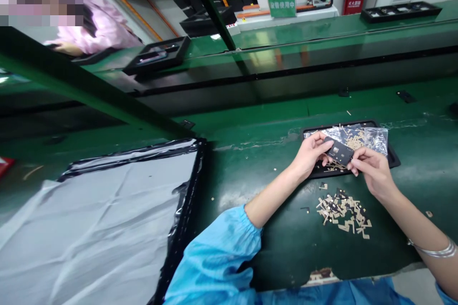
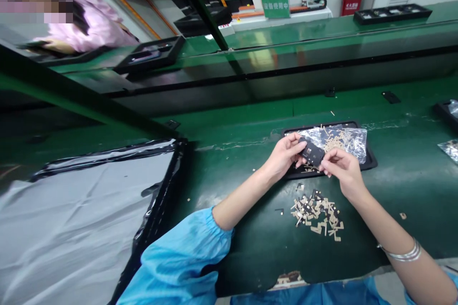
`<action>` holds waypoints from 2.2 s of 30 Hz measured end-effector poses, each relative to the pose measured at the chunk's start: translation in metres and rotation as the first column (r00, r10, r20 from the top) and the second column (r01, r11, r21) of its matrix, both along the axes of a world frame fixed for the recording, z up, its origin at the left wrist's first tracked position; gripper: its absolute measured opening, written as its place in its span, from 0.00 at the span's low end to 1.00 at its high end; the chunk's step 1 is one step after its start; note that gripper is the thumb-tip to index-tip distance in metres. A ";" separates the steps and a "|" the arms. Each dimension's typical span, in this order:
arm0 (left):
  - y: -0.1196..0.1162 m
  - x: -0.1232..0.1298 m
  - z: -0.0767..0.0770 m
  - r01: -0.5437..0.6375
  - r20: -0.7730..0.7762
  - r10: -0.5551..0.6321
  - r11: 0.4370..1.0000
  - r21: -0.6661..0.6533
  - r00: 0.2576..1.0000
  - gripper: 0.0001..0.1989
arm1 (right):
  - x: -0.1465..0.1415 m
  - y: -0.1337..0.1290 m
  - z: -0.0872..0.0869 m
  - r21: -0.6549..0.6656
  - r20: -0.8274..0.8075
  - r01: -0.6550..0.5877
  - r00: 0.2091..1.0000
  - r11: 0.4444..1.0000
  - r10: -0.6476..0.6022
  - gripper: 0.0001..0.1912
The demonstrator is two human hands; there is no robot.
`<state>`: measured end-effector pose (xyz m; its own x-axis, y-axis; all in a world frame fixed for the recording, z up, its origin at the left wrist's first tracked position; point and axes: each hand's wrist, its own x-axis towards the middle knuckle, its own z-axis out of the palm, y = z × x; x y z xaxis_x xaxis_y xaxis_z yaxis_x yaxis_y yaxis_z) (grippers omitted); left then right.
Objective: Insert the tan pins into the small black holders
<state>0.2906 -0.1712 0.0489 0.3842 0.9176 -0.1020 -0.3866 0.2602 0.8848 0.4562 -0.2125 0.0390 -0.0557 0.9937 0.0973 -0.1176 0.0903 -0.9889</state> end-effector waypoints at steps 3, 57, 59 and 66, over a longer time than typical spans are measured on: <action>0.000 -0.002 0.001 0.045 0.012 -0.045 0.999 0.018 0.999 0.21 | 0.006 0.004 0.006 0.006 -0.086 -0.008 0.996 1.000 0.009 0.08; -0.021 0.010 -0.007 -0.039 -0.193 0.083 0.974 0.223 0.978 0.07 | -0.003 -0.006 0.020 0.263 0.493 0.207 0.811 0.942 -0.316 0.07; -0.020 0.010 -0.008 -0.037 -0.187 0.082 0.972 0.233 0.979 0.07 | -0.003 -0.005 0.019 0.252 0.484 0.212 0.818 0.944 -0.312 0.07; -0.018 0.011 -0.012 -0.025 -0.173 0.069 0.969 0.245 0.982 0.11 | -0.004 -0.004 0.020 0.192 0.417 0.243 0.857 0.951 -0.303 0.05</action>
<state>0.3015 -0.1892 0.0371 0.3353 0.9401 0.0610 -0.2227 0.0161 0.9748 0.4522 -0.2161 0.0589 0.1490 0.9558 0.2536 0.3708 0.1838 -0.9103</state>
